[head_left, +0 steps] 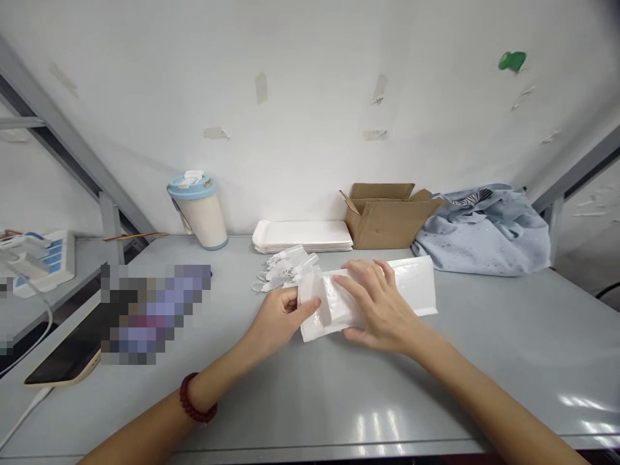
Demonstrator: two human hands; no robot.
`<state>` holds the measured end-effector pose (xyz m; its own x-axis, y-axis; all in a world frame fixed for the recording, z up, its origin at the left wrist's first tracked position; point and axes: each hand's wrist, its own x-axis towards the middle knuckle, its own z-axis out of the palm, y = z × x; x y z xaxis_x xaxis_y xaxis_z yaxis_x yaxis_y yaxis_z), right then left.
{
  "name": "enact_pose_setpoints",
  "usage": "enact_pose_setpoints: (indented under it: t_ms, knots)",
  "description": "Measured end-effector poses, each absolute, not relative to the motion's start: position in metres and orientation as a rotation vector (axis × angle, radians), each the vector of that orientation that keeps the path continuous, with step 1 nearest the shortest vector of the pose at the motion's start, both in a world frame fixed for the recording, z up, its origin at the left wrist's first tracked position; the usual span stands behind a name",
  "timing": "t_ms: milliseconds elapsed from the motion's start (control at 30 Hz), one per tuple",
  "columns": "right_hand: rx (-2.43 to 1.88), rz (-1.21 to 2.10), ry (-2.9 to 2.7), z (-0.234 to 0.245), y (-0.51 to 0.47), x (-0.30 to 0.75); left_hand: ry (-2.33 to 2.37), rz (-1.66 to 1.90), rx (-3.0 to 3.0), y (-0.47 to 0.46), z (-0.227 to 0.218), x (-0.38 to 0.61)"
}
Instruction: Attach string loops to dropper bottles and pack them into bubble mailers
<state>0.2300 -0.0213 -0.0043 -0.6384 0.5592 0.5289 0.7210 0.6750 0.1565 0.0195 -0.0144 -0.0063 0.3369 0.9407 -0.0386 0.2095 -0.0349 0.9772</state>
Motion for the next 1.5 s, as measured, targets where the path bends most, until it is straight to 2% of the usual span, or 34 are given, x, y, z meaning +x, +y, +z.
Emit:
enact_pose_setpoints:
  t_ms: [267,500,833,1267,1500]
  knots:
    - [-1.158,-0.517,-2.131,-0.006,-0.005,0.249,1.251,0.905,1.585,-0.006,-0.003,0.010]
    - [-1.405,-0.357,-2.072,-0.005,0.007,0.270,1.324,0.802,1.798,-0.008,-0.002,0.007]
    - [-1.413,-0.312,-2.138,-0.006,0.005,0.264,1.190,0.596,2.018,-0.011,-0.019,0.012]
    - [-1.451,-0.257,-2.208,-0.006,0.005,0.265,1.382,1.245,1.902,-0.014,0.005,0.003]
    - [-1.406,-0.257,-2.251,-0.005,0.004,0.264,1.365,1.391,2.042,-0.018,0.006,0.003]
